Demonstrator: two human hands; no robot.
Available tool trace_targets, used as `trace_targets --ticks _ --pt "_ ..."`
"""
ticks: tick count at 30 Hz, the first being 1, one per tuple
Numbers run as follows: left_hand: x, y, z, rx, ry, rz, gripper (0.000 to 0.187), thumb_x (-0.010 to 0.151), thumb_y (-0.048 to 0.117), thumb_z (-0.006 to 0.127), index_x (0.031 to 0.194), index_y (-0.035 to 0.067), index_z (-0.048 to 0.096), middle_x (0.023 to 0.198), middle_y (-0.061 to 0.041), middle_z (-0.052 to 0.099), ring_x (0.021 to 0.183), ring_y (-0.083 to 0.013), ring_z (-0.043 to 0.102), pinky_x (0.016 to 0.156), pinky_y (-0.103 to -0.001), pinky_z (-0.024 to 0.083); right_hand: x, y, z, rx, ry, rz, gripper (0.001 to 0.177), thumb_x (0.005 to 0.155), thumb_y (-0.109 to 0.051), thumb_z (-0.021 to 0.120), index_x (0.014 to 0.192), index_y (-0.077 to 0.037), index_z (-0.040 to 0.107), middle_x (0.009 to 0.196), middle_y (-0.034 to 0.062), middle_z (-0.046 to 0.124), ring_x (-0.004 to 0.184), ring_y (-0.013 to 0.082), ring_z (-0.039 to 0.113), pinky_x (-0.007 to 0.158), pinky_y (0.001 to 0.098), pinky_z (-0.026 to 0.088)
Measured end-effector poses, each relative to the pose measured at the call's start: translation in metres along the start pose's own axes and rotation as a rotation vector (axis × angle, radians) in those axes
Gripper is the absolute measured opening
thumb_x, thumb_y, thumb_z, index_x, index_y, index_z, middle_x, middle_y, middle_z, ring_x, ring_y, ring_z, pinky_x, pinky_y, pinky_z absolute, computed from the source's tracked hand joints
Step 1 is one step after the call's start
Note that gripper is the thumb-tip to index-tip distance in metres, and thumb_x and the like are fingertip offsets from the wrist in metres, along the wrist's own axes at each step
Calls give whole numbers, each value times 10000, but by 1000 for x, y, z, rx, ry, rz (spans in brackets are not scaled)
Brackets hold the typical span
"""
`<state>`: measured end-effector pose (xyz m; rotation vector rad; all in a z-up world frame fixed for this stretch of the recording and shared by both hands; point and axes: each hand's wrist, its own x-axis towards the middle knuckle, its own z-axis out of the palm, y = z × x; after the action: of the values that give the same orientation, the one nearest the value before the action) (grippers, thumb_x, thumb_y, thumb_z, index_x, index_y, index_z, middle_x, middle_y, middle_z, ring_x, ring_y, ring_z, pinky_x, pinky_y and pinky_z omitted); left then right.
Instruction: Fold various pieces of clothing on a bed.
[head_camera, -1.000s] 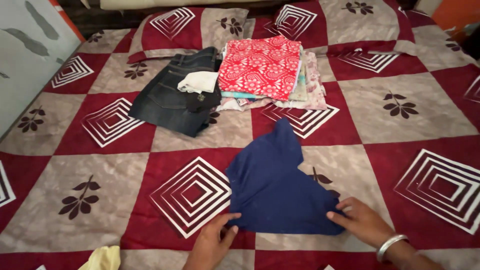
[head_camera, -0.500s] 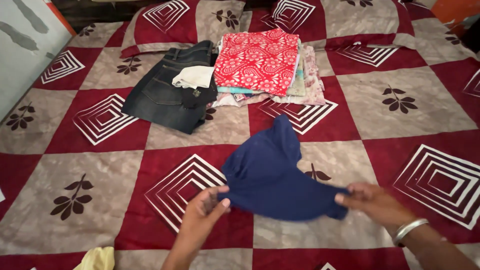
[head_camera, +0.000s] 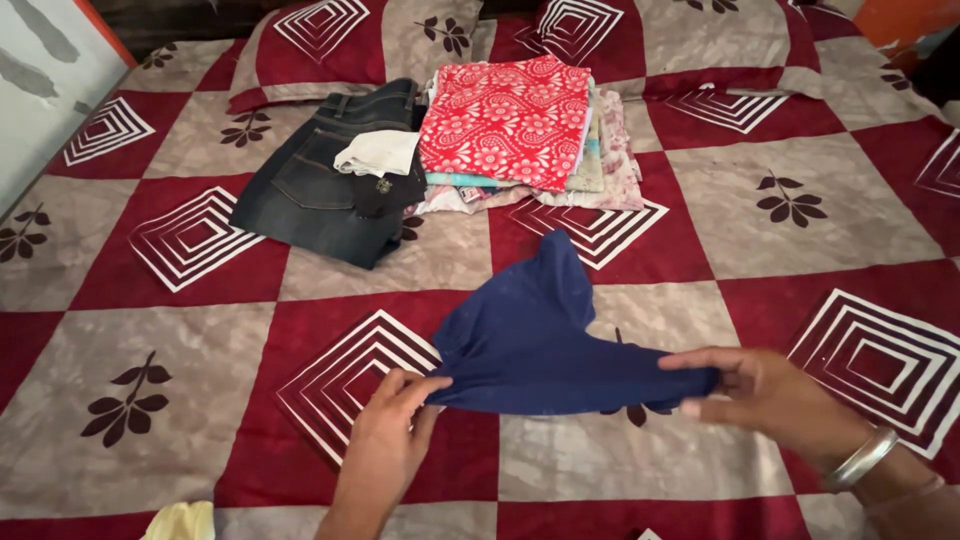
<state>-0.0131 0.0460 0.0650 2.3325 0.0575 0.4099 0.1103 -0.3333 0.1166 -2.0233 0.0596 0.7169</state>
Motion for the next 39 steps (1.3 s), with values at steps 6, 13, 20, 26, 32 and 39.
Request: trace_targets --ticks 6,13,20,26,32,39 --pt "5 9 -14 50 -53 73 324 805 18 732 1108 134 745 1026 -91 654 803 -273 704 706 -377 567 8 5 -6 -614 137 -230 407 790 -334 834 1196 -324 812 965 -37 723 882 151 694 806 301 610" --pt "42 12 -18 130 -42 102 295 810 97 760 1105 120 754 989 -100 651 831 -288 685 728 -409 552 36 -18 -38 -574 218 -135 184 874 -334 801 1007 -216 851 979 13 685 889 182 697 815 362 594" --pt "147 56 -52 242 42 303 251 923 208 701 1151 119 761 887 -196 724 808 -366 706 707 -450 546 38 -98 -70 -452 623 -370 206 881 -274 801 1013 -117 809 974 91 708 825 222 676 711 385 570" --pt "146 86 -56 -133 42 140 329 1004 144 597 1320 128 685 852 -141 789 692 -174 761 629 -325 583 -7 -97 -62 -431 1012 -1016 125 989 -125 788 1102 -76 767 1020 119 673 817 174 647 606 291 557" --pt "65 9 14 -241 -27 33 424 934 42 634 1348 123 680 1084 -117 798 769 -183 695 681 -328 556 -7 6 -25 -827 719 -1056 265 774 -21 777 1029 -69 724 938 93 685 788 230 661 659 359 561" --pt "-23 -17 43 -66 -272 -242 439 903 136 698 1334 218 678 1138 -191 735 1053 -343 725 913 -377 566 17 100 12 -1229 -109 -798 358 731 -32 619 1080 -107 658 1045 93 645 919 314 650 814 432 531"
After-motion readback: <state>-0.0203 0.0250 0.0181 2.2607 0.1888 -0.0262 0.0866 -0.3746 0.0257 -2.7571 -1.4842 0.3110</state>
